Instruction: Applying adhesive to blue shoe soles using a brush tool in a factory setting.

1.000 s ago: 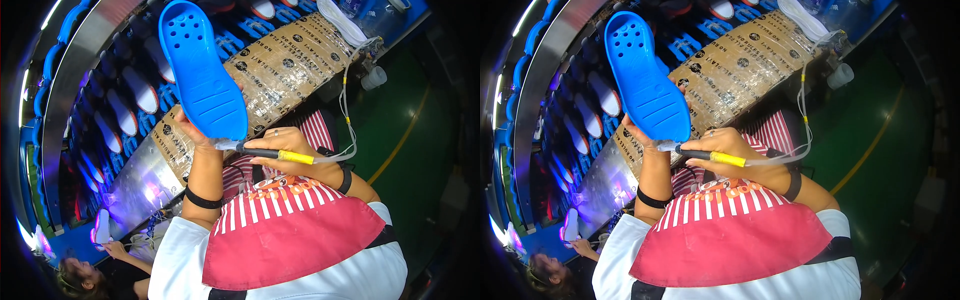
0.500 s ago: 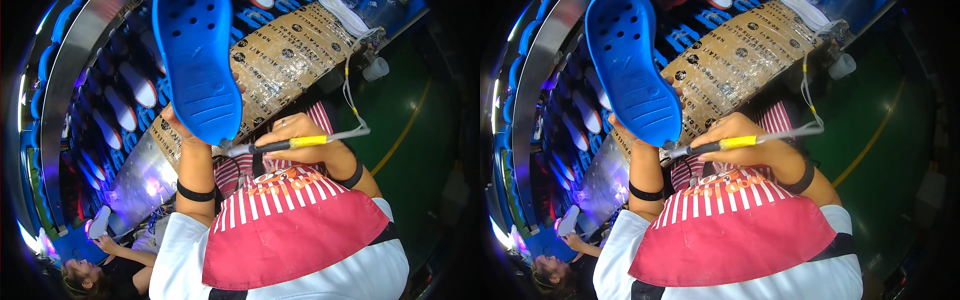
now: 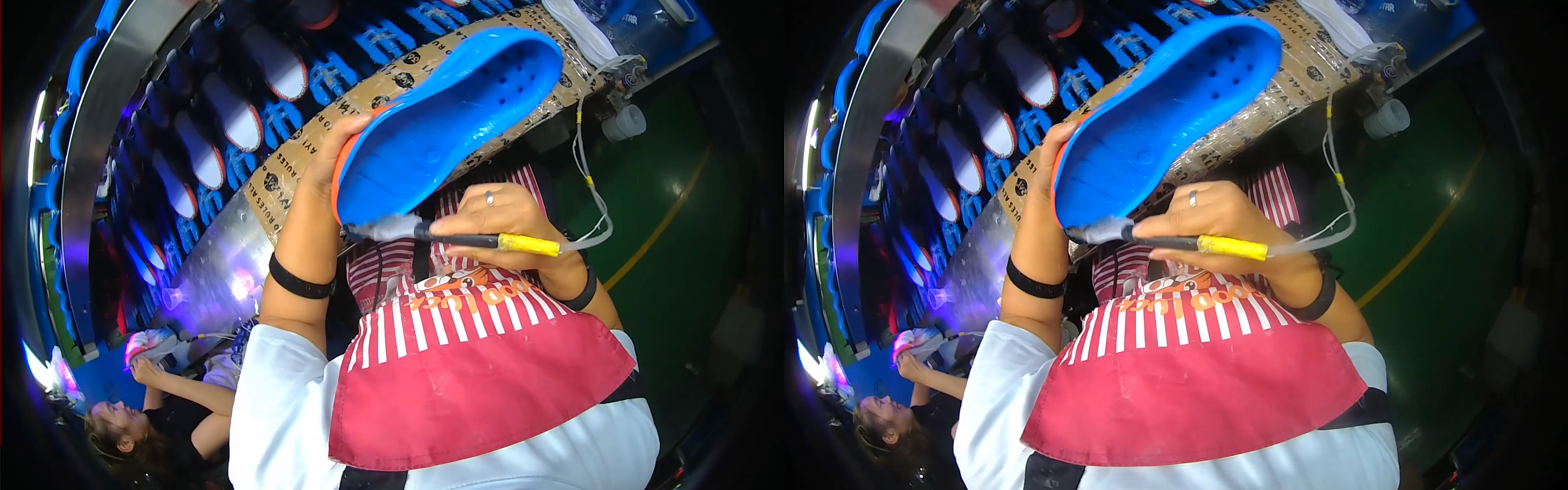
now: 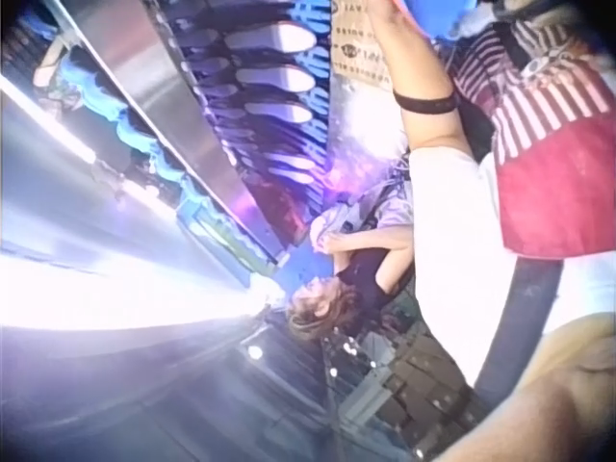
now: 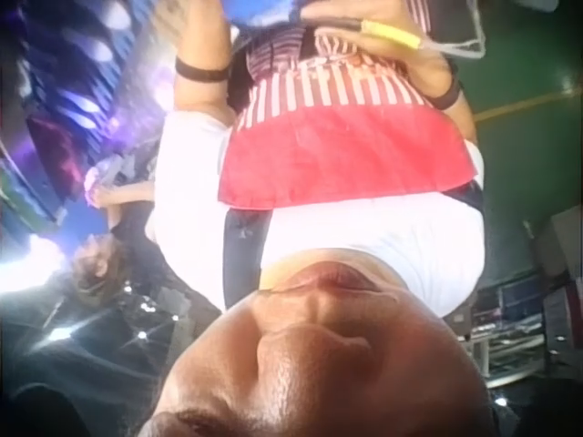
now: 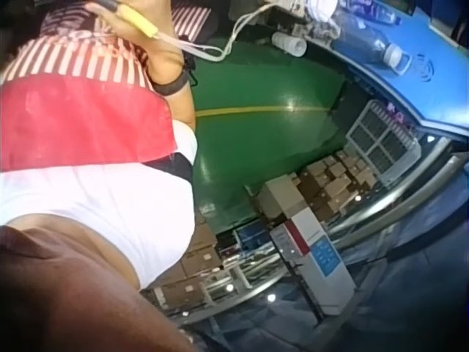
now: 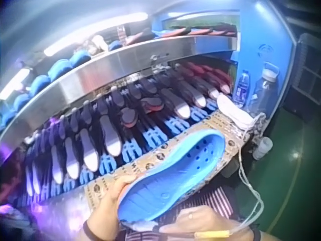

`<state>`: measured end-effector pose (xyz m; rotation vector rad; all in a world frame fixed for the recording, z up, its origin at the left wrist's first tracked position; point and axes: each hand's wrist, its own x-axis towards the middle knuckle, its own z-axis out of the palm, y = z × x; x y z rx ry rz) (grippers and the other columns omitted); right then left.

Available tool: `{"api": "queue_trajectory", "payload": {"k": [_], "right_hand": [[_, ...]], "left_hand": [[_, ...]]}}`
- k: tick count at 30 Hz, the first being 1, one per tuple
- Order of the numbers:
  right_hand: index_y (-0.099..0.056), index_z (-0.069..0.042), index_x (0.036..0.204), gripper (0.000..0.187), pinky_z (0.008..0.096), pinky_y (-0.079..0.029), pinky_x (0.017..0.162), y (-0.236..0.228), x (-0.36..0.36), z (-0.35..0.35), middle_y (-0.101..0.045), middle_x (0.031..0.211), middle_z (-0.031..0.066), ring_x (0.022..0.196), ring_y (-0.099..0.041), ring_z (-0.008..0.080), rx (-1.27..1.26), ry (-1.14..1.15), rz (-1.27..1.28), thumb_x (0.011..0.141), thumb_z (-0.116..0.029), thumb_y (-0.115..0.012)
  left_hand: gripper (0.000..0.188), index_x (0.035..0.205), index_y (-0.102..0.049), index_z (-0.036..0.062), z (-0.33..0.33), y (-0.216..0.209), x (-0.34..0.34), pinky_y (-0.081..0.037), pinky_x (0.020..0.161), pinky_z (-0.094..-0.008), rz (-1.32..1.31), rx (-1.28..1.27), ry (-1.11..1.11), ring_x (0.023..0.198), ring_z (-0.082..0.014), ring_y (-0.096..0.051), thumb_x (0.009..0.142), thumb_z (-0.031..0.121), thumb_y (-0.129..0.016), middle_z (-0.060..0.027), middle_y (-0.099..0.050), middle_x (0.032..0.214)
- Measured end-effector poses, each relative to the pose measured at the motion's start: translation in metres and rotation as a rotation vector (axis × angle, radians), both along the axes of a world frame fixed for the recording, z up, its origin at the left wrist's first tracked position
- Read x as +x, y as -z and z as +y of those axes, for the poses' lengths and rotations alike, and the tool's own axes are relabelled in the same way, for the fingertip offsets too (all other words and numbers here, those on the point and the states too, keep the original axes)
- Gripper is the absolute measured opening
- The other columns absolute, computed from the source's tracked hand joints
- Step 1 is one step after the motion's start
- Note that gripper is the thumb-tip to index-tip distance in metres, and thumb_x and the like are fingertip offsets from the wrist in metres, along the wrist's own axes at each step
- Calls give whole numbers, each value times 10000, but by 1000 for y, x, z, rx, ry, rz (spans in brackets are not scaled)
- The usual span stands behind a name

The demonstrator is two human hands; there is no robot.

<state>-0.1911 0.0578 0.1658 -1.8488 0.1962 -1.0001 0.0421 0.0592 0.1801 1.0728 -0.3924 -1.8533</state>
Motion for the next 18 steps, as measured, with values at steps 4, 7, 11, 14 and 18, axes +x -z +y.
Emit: {"api": "queue_trajectory", "payload": {"k": [4, 7, 11, 14, 18], "right_hand": [[-676, -85, 912, 269, 275, -464, 542, 12, 12, 5, -617, 698, 56, 594, -574, 185, -152, 29, 15, 653, -81, -749], [-674, -93, 907, 262, 291, -446, 527, 14, 5, 9, -579, 639, 52, 575, -552, 187, -125, -112, 102, 656, -81, -748], [-673, -93, 900, 248, 291, -439, 526, 14, 5, 10, -569, 622, 49, 574, -548, 184, -43, -45, 22, 663, -94, -746], [-670, -97, 904, 267, 274, -435, 535, 17, 8, 8, -550, 596, 39, 560, -539, 180, -244, 97, 129, 651, -119, -755], [-671, -102, 908, 277, 282, -440, 539, 15, 1, 10, -541, 592, 35, 558, -536, 172, -211, -25, 175, 645, -125, -756]], "left_hand": [[496, 1165, -552, 13, -14, 0, 4, -548, 700, -356, -82, 77, 275, 778, -229, -650, 835, 382, -527, -169, -643, 967], [373, 1040, -609, -5, -14, -9, 1, -536, 691, -323, -128, 118, 327, 756, -201, -646, 871, 304, -486, -137, -659, 897], [414, 1076, -599, -5, -17, -14, 3, -539, 699, -324, -125, 144, 408, 755, -202, -649, 849, 333, -523, -148, -654, 912], [453, 1090, -593, -7, -19, -15, 7, -542, 700, -328, -243, 195, 459, 759, -206, -650, 833, 363, -541, -154, -653, 914], [477, 1093, -594, -6, -16, -16, 15, -542, 697, -338, -274, 357, 483, 760, -218, -650, 812, 378, -560, -162, -652, 927]]}}
